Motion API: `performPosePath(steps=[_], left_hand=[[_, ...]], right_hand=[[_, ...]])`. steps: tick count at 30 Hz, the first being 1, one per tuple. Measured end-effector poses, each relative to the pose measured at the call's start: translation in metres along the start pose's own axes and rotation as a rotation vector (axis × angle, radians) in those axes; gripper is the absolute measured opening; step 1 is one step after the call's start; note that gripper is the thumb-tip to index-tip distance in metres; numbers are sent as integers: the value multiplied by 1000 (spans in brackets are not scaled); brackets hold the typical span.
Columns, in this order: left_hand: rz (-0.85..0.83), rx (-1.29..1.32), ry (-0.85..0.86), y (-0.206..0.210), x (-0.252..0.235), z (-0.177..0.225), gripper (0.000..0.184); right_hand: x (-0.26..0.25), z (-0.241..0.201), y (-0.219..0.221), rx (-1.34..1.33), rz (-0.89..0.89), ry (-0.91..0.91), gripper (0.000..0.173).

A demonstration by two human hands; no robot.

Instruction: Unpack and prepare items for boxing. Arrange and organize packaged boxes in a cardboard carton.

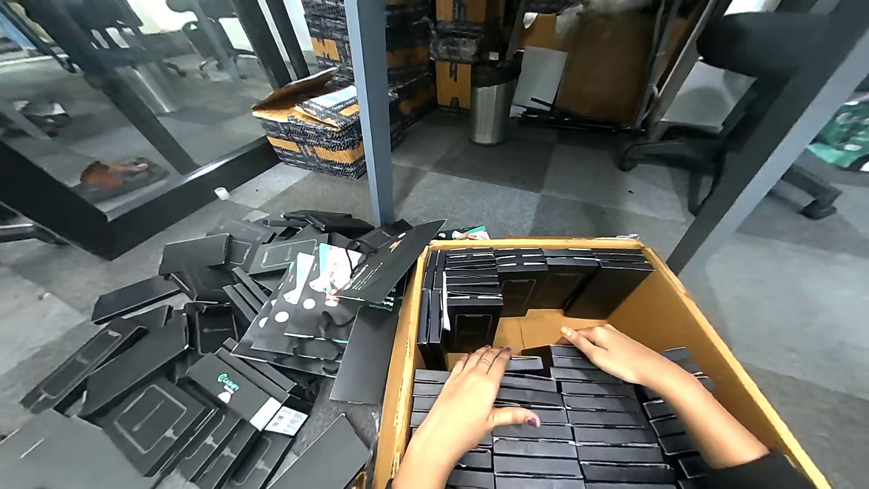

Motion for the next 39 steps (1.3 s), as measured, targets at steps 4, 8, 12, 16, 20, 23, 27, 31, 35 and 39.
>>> performPosePath(steps=[4,8,12,16,20,23,27,31,35,39], left_hand=[[-28,20,8,0,0,2,84],[0,0,-4,1,0,0,85],[70,-42,-35,1,0,-4,78],[113,-69,-73,-1,0,-7,79],[170,-71,-94,-3,0,-10,79],[201,-75,-91,-3,0,-11,77],[214,-79,-81,-3,-1,-11,78],[236,-89,-55,-3,-1,-11,77],[274,-88,-34,-4,-1,-11,75],[292,-64,-28,-5,-1,-12,74]], right_hand=[[12,-4,5,33,-31,4,57],[13,-3,7,56,1,-34,56],[9,5,8,47,161,-108,52],[10,7,1,34,313,-153,48],[10,9,-2,39,405,-184,47],[12,11,-3,47,458,-215,49],[14,13,-7,35,515,-251,49],[16,15,-9,11,520,-245,48],[23,15,-14,-13,565,-256,47],[50,24,-47,-94,631,-197,49]])
Point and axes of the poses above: each hand's wrist, its own x-axis away from the middle knuckle, its own y-axis out of the palm, z = x × y, the point moved 6 cm from there along -x, towards the middle knuckle, and after that the axes turned 3 degrees about y, right-handed, at the moved point
